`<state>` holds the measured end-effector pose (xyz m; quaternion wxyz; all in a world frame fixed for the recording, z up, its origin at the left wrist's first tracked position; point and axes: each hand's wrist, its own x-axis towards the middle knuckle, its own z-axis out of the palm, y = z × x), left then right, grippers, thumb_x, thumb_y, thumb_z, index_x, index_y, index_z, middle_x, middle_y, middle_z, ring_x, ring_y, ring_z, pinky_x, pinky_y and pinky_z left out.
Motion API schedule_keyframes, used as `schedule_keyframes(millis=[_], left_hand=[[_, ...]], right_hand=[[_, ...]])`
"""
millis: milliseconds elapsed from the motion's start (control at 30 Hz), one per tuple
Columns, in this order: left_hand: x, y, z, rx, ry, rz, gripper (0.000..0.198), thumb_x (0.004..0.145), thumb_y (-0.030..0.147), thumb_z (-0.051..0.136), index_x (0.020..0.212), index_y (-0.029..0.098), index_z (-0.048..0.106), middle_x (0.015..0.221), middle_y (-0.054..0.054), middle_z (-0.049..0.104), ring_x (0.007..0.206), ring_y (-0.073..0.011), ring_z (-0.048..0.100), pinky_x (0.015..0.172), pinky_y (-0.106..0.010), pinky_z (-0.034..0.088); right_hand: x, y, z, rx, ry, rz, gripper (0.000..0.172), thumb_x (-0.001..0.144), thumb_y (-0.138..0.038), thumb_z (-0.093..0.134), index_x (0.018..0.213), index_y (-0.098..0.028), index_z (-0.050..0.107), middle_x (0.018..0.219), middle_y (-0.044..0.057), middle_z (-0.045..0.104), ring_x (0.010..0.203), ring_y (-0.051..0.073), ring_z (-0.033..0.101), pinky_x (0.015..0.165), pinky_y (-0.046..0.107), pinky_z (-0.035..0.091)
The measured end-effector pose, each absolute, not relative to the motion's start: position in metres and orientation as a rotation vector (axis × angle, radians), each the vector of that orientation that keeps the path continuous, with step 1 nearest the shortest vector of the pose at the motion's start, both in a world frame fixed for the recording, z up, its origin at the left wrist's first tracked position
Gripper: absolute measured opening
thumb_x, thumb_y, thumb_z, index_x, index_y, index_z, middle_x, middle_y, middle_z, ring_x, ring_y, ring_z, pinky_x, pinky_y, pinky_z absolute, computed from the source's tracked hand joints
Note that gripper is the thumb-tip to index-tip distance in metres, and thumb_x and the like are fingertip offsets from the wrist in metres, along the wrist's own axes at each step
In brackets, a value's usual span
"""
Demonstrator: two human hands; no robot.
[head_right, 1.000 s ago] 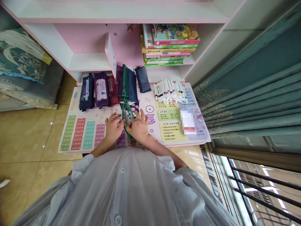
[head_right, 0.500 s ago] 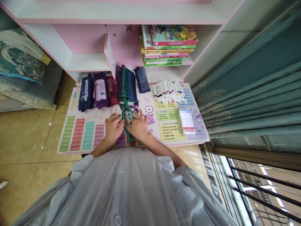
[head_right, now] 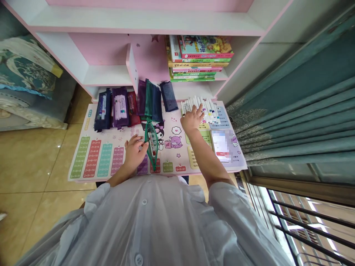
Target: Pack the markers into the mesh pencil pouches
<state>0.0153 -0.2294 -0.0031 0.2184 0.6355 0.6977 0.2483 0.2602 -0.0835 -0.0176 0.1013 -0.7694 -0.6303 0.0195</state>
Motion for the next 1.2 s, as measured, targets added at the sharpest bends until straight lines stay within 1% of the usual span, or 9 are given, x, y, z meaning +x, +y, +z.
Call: schedule_keyframes(millis=[167, 367, 533, 633, 733, 900, 1067, 1200], left_hand=[[0.014, -0.229, -0.003, 1.767, 1.931, 0.674, 0.026, 0.091, 0.031, 0.057, 0.068, 0.022, 0.066, 0.125, -0.008, 0.07, 0.137, -0.0312, 0.051, 0.117, -0.064, 0.025], [0.015, -0.23, -0.001, 1.768, 1.92, 0.674, 0.023, 0.091, 0.031, 0.057, 0.072, 0.022, 0.066, 0.126, -0.009, 0.069, 0.138, -0.0295, 0.05, 0.118, -0.063, 0.025], [0.015, -0.228, -0.002, 1.763, 1.923, 0.668, 0.021, 0.091, 0.031, 0.057, 0.075, 0.023, 0.067, 0.127, -0.009, 0.069, 0.138, -0.0302, 0.05, 0.118, -0.063, 0.024], [0.015, -0.228, -0.003, 1.768, 1.923, 0.667, 0.02, 0.091, 0.03, 0.058, 0.074, 0.023, 0.067, 0.127, -0.008, 0.069, 0.137, -0.0298, 0.05, 0.118, -0.063, 0.024], [0.015, -0.228, -0.004, 1.775, 1.923, 0.679, 0.021, 0.091, 0.031, 0.058, 0.074, 0.023, 0.066, 0.127, -0.008, 0.069, 0.137, -0.0291, 0.05, 0.118, -0.062, 0.024], [0.015, -0.229, -0.007, 1.783, 1.931, 0.696, 0.022, 0.092, 0.032, 0.058, 0.073, 0.023, 0.066, 0.125, -0.008, 0.069, 0.137, -0.0296, 0.051, 0.118, -0.061, 0.025], [0.016, -0.229, -0.005, 1.78, 1.936, 0.672, 0.021, 0.092, 0.03, 0.058, 0.074, 0.023, 0.065, 0.126, -0.007, 0.069, 0.137, -0.0293, 0.051, 0.118, -0.061, 0.026], [0.017, -0.228, -0.003, 1.781, 1.937, 0.677, 0.022, 0.092, 0.03, 0.058, 0.072, 0.023, 0.064, 0.126, -0.007, 0.07, 0.138, -0.0305, 0.05, 0.118, -0.061, 0.026]], right_hand=[[0.258, -0.07, -0.025, -2.359, -1.91, 0.058, 0.039, 0.084, -0.011, 0.042, 0.105, -0.004, 0.073, 0.161, 0.019, 0.032, 0.155, 0.04, 0.004, 0.12, 0.065, 0.014], [0.253, -0.062, -0.033, -2.442, -1.92, 0.08, 0.038, 0.083, -0.012, 0.044, 0.103, -0.005, 0.075, 0.163, 0.018, 0.03, 0.156, 0.038, -0.001, 0.121, 0.066, 0.009], [0.253, -0.06, -0.037, -2.449, -1.954, 0.093, 0.035, 0.083, -0.019, 0.05, 0.102, -0.004, 0.074, 0.164, 0.019, 0.027, 0.156, 0.038, -0.001, 0.122, 0.065, 0.007], [0.253, -0.063, -0.039, -2.409, -1.951, 0.082, 0.03, 0.082, -0.028, 0.059, 0.096, -0.008, 0.075, 0.163, 0.019, 0.031, 0.156, 0.039, 0.002, 0.121, 0.068, 0.007], [0.25, -0.072, -0.037, -2.35, -1.922, 0.043, 0.023, 0.081, -0.031, 0.062, 0.087, -0.012, 0.074, 0.161, 0.017, 0.035, 0.155, 0.04, 0.007, 0.119, 0.07, 0.009], [0.237, -0.109, -0.022, -2.23, -1.883, -0.008, 0.021, 0.08, -0.027, 0.057, 0.086, -0.014, 0.073, 0.159, 0.016, 0.038, 0.154, 0.042, 0.013, 0.117, 0.07, 0.018], [0.214, -0.158, 0.001, -2.07, -1.836, 0.061, 0.02, 0.078, -0.028, 0.055, 0.066, -0.018, 0.067, 0.155, 0.012, 0.046, 0.153, 0.041, 0.021, 0.115, 0.067, 0.027], [0.193, -0.19, 0.015, -1.914, -1.87, 0.154, 0.017, 0.076, -0.027, 0.06, 0.061, -0.02, 0.065, 0.151, 0.011, 0.051, 0.153, 0.041, 0.023, 0.115, 0.063, 0.03]])
